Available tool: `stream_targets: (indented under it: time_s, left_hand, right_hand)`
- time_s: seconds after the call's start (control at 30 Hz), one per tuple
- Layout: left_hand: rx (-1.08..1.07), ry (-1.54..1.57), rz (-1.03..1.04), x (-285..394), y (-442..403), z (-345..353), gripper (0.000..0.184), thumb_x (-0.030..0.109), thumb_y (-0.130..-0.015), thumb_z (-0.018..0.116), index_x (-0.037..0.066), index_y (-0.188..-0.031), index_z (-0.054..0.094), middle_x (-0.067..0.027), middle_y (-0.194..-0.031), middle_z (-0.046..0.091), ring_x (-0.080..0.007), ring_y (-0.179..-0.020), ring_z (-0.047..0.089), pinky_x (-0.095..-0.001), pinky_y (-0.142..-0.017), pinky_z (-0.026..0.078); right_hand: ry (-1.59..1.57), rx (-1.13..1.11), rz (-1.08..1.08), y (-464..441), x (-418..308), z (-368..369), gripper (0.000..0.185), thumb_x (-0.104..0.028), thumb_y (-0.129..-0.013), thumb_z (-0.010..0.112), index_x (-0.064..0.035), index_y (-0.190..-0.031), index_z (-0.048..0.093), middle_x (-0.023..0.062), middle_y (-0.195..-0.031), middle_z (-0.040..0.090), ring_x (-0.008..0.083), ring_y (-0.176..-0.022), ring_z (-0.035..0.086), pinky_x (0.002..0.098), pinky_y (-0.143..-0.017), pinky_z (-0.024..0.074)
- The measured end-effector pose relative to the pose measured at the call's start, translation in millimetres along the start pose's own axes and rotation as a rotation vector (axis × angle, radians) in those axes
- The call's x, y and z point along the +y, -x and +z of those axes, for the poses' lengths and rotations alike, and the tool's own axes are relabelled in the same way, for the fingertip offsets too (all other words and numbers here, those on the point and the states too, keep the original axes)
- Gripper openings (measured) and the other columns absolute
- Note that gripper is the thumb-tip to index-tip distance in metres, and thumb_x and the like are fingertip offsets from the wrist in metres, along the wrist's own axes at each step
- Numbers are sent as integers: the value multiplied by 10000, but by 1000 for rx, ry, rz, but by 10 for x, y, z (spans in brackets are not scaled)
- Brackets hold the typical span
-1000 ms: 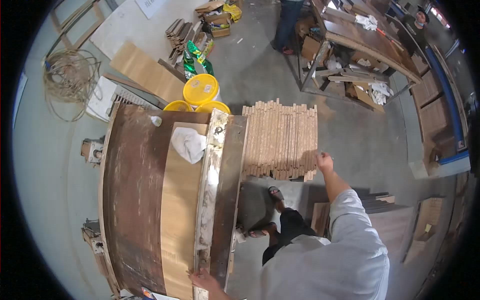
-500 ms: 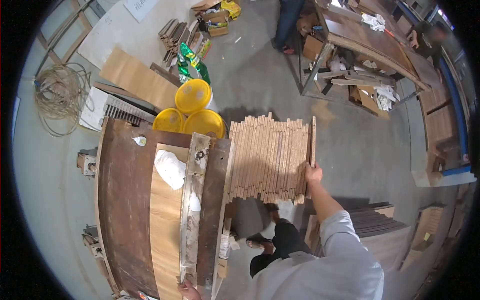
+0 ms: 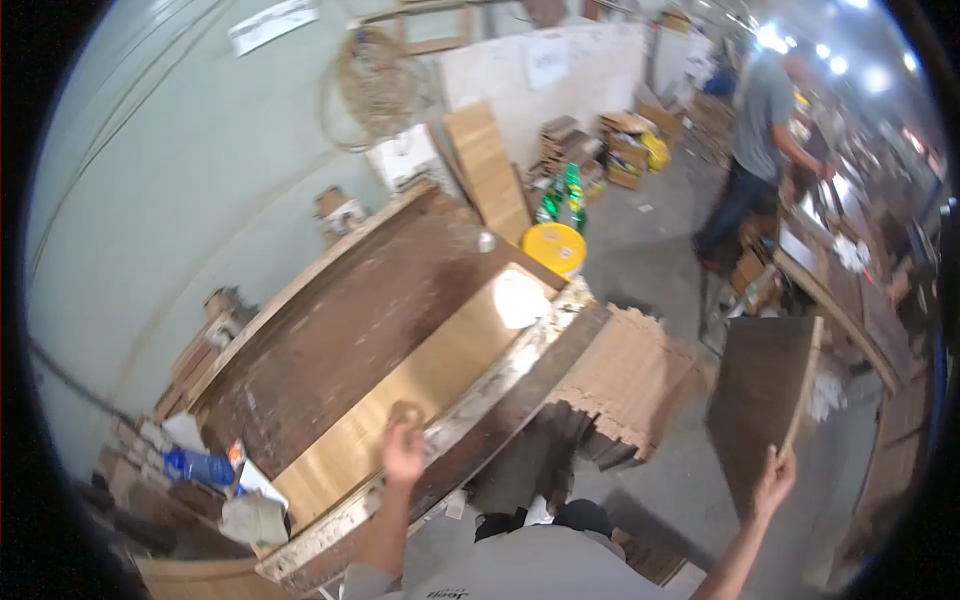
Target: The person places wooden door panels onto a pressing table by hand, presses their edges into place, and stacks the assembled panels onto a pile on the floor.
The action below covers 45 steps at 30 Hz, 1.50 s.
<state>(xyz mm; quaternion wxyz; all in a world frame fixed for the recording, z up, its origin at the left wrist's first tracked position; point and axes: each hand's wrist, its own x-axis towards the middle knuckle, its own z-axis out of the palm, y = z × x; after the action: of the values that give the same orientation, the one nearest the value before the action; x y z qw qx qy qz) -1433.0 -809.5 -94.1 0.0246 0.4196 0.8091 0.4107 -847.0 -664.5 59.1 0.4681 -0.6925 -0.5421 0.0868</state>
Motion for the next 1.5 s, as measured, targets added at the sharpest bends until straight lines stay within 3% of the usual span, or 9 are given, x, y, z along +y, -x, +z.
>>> stream_targets:
  time_s: [0.23,0.3,0.37,0.43,0.57,0.63,0.7,1.1,1.5]
  left_hand:
    - [-263,154,-53,536,-12,-303,513,306,-894,620,0,-1284,486,-236,-1279,522,-393,-1177,506,-412,-1014,403]
    - [-306,243,-94,558,0,-425,516,323,-908,606,-6,-1286,482,-246,-1278,518,-401,-1177,504,-413,-1013,404]
    - [-229,345,-71,555,-32,-514,542,355,-928,583,-3,-1316,459,-257,-1309,493,-389,-1200,492,-410,-1017,398]
    - [-159,395,-30,524,-135,-583,559,381,-940,555,-2,-1333,446,-251,-1329,482,-371,-1215,485,-404,-1024,392]
    - [7,733,-228,307,-700,-903,644,507,-970,415,12,-1382,410,-213,-1373,465,-322,-1263,453,-398,-1050,368]
    - [94,1831,-699,500,-882,-1640,666,547,-971,319,38,-1391,411,-175,-1373,475,-306,-1271,447,-420,-1057,357]
    - [409,1952,-260,185,-900,-2127,640,527,-968,313,65,-1401,407,-133,-1376,481,-295,-1272,443,-444,-1054,356]
    - [853,1269,-1126,-1985,480,-2391,593,420,-944,470,37,-1384,368,-83,-1329,450,-272,-1128,487,-453,-964,419]
    - [96,718,-1507,-2678,-384,-2552,416,463,-946,504,56,-908,580,-58,-742,612,-159,-589,564,-269,-531,452]
  right_hand:
    - [-192,-10,-146,420,-843,-964,483,-234,-981,520,39,-1371,438,212,-1447,388,312,-1318,399,410,-1086,340]
    - [-318,236,-405,569,-1195,-977,269,-307,-868,711,-44,-906,672,79,-702,586,175,-577,447,385,-534,419]
    - [-403,257,-393,732,-1454,-935,262,-296,-905,656,-40,-850,662,63,-693,602,176,-540,479,363,-510,427]
    - [-263,464,215,635,-1177,-832,477,-254,-1004,444,31,-1386,424,211,-1454,382,320,-1335,385,413,-1088,342]
    - [-866,117,159,629,-1430,-2,570,-321,-974,475,2,-1431,364,181,-1493,338,308,-1363,336,422,-1109,288]
    - [-629,-105,-27,542,-1509,574,589,-300,-971,492,-5,-1453,325,164,-1497,336,294,-1361,328,413,-1114,261]
    - [-566,-279,-158,637,-1789,1271,566,-278,-973,495,-5,-1446,346,155,-1481,366,291,-1340,360,398,-1113,260]
    - [-692,-1600,55,1327,-2421,5483,492,-20,-869,585,18,-1348,484,101,-1263,579,178,-1131,549,303,-977,417]
    - [-401,-1462,29,1645,-3717,7743,499,-109,-816,661,17,-1286,553,101,-1140,645,191,-1097,571,293,-952,423]
